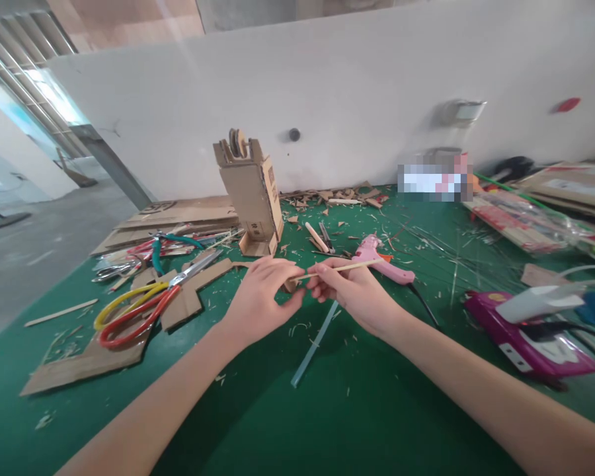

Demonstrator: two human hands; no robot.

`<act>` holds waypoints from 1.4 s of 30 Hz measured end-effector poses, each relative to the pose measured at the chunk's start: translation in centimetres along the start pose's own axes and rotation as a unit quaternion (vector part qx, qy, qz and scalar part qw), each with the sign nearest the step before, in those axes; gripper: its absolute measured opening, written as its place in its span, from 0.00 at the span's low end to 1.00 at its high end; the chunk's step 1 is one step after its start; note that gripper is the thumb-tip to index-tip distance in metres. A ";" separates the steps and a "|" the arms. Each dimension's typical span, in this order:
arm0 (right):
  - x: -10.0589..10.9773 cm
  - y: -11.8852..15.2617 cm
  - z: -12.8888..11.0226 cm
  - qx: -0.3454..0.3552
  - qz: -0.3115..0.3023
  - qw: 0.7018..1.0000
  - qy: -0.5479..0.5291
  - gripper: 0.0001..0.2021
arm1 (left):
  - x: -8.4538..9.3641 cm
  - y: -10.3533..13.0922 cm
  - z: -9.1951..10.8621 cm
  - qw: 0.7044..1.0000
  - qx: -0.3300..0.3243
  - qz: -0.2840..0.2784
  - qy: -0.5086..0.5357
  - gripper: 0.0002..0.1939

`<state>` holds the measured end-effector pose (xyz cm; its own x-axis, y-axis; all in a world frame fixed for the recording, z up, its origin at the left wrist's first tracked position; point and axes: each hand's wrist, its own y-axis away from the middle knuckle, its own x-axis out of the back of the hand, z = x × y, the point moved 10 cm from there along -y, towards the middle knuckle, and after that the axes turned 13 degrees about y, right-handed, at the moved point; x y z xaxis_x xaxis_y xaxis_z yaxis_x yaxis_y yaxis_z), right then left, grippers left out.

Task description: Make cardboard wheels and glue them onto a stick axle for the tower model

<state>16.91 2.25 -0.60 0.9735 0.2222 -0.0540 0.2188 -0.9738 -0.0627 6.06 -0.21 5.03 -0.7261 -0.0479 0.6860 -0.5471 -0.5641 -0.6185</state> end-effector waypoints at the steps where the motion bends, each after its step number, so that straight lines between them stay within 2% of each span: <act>1: 0.1 0.0 0.0 -0.004 0.004 1.000 0.004 0.14 | 0.0 0.0 -0.2 1.000 -0.001 0.003 0.004 0.09; 4: 0.2 -0.1 -0.2 -0.013 0.005 1.000 0.007 0.14 | 0.0 -0.1 -0.6 1.000 0.011 0.003 0.029 0.06; 8: 0.0 -0.2 -0.5 -0.015 -0.011 1.000 0.018 0.16 | -0.1 -0.1 -1.4 0.993 0.072 -0.006 0.093 0.05; 15: -0.6 0.0 -0.4 -0.014 -0.053 0.998 0.024 0.16 | -1.0 0.2 -3.0 0.956 0.183 -0.050 0.224 0.04; 17: -0.9 0.1 -0.4 -0.016 -0.068 0.997 0.025 0.16 | -1.5 0.6 -3.8 0.930 0.229 -0.062 0.282 0.03; 21: -1.3 0.2 -0.6 -0.014 -0.085 0.996 0.021 0.16 | -2.9 1.2 -4.7 0.852 0.304 -0.080 0.419 0.03; 24: -1.5 0.3 -0.8 -0.015 -0.093 0.995 0.013 0.16 | -3.8 1.5 -4.3 0.792 0.331 -0.108 0.502 0.06; 26: -1.3 0.2 -0.6 -0.020 -0.092 0.996 -0.001 0.16 | -3.9 1.6 -4.1 0.763 0.338 -0.110 0.540 0.10; 28: -0.8 0.0 -0.4 -0.025 -0.074 0.997 -0.025 0.16 | -3.4 1.4 -4.0 0.763 0.320 -0.092 0.554 0.15; 30: -0.2 -0.2 0.0 -0.035 -0.051 0.997 -0.048 0.16 | -2.6 1.0 -3.5 0.785 0.283 -0.092 0.544 0.18; 33: 0.3 -0.4 0.9 -0.065 -0.028 0.995 -0.067 0.15 | -2.3 0.8 -2.3 0.810 0.241 -0.146 0.515 0.16; 35: 0.5 -0.5 1.4 -0.088 -0.017 0.994 -0.069 0.14 | -2.3 0.8 -1.9 0.812 0.238 -0.167 0.506 0.14; 39: 1.8 -0.5 2.2 -0.118 0.029 0.991 -0.060 0.14 | -2.7 0.8 -1.7 0.813 0.249 -0.156 0.503 0.08; 42: 2.5 -0.6 2.1 -0.124 0.055 0.990 -0.044 0.15 | -3.1 0.8 -1.7 0.813 0.257 -0.149 0.501 0.07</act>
<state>19.04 3.45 -2.84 0.9852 0.1066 -0.1340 0.1316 -0.9722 0.1937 7.15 0.86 1.76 -0.7084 0.7046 -0.0407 -0.7019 -0.7094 -0.0641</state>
